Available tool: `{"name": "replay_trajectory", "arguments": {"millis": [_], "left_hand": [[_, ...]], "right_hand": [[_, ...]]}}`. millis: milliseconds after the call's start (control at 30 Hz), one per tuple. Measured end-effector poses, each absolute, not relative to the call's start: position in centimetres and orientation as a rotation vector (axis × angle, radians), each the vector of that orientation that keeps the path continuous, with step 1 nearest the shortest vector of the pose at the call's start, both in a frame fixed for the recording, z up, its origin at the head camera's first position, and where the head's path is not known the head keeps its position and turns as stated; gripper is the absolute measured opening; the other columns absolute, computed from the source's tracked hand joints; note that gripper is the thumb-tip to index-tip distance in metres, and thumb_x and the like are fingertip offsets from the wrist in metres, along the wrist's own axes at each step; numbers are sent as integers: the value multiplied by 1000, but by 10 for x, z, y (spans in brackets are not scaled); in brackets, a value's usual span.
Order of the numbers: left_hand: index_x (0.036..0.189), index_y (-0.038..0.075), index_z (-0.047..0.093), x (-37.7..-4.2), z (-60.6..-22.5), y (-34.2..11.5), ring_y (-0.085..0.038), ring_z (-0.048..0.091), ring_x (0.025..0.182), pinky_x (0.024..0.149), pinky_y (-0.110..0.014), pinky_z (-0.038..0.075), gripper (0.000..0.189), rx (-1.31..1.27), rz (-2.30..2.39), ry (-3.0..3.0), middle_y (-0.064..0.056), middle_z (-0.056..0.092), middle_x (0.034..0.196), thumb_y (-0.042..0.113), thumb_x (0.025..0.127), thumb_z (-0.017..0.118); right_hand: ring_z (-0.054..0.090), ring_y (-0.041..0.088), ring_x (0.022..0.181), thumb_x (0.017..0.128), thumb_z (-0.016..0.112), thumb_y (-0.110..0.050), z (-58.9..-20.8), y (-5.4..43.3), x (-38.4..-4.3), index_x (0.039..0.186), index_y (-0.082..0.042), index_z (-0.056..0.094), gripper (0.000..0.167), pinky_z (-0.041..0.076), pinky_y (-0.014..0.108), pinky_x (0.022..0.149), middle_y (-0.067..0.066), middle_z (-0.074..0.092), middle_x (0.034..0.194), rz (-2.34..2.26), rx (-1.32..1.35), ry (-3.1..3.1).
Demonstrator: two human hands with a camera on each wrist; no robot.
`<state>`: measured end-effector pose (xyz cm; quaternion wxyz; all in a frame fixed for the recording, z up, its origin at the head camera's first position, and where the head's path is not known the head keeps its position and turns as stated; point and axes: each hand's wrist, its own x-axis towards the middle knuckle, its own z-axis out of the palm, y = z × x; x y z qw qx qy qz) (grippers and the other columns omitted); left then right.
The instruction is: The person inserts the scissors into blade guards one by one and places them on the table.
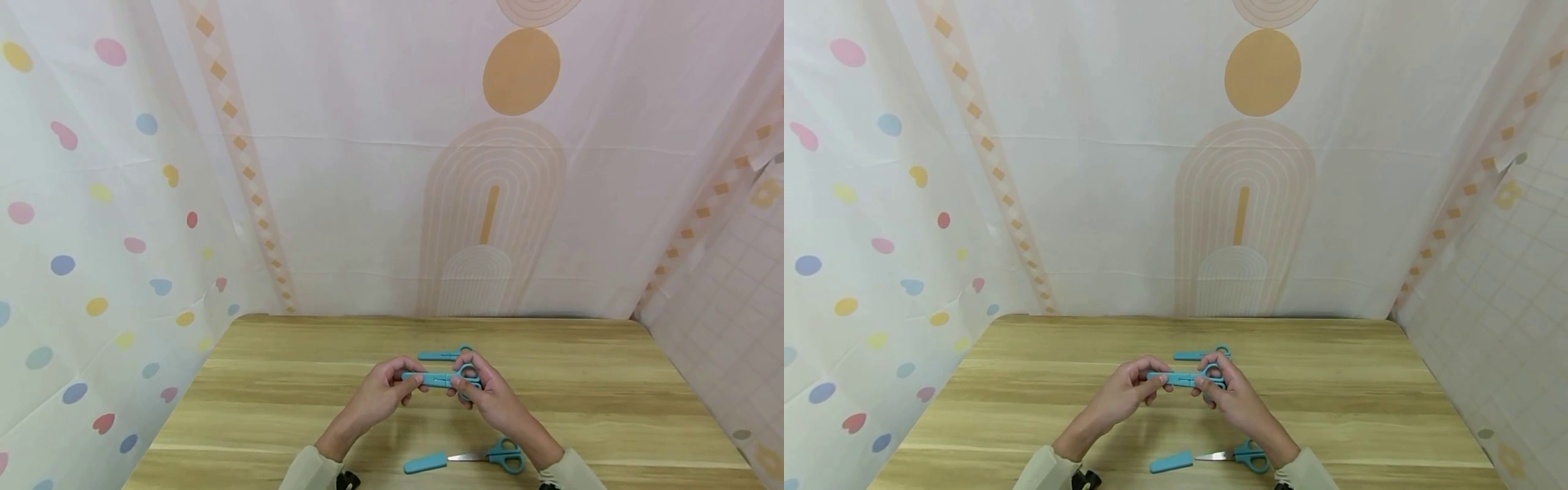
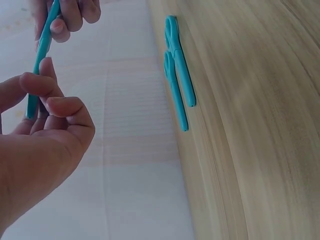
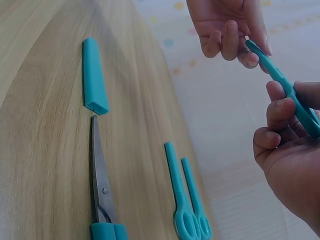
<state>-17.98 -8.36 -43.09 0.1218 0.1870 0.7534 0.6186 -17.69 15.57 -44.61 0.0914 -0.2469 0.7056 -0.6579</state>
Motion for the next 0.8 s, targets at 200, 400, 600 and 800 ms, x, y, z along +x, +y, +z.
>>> {"name": "replay_trajectory", "arguments": {"millis": [200, 400, 600, 800], "left_hand": [[113, 9, 67, -180, -431, -84, -12, 50, 69, 63, -25, 44, 17, 560, 1755, 2227, -4, 62, 92, 15, 102, 55], [112, 11, 70, -181, -432, -84, -11, 46, 66, 55, -22, 36, 18, 567, 1697, 2268, 1, 51, 77, 17, 101, 57], [111, 9, 71, -181, -434, -84, -9, 44, 65, 55, -20, 36, 18, 602, 1671, 2292, 1, 52, 77, 17, 99, 62], [108, 10, 72, -182, -436, -84, -8, 44, 66, 58, -19, 38, 15, 609, 1671, 2304, 2, 58, 82, 17, 97, 65]], "right_hand": [[49, 8, 68, 104, 51, -18, -447, 158, -177, 113, -4, 43, 20, 43, 20, 63, 25, 63, 95, -1955, -675, 2088], [49, 9, 69, 104, 52, -20, -448, 161, -177, 114, -6, 44, 18, 43, 21, 64, 21, 64, 95, -1947, -653, 2083], [49, 11, 69, 105, 50, -18, -450, 166, -177, 116, -5, 43, 18, 43, 22, 64, 25, 62, 96, -1939, -668, 2073], [50, 9, 69, 106, 46, -15, -452, 170, -176, 116, -5, 42, 15, 44, 24, 64, 27, 61, 95, -1942, -703, 2063]]}}
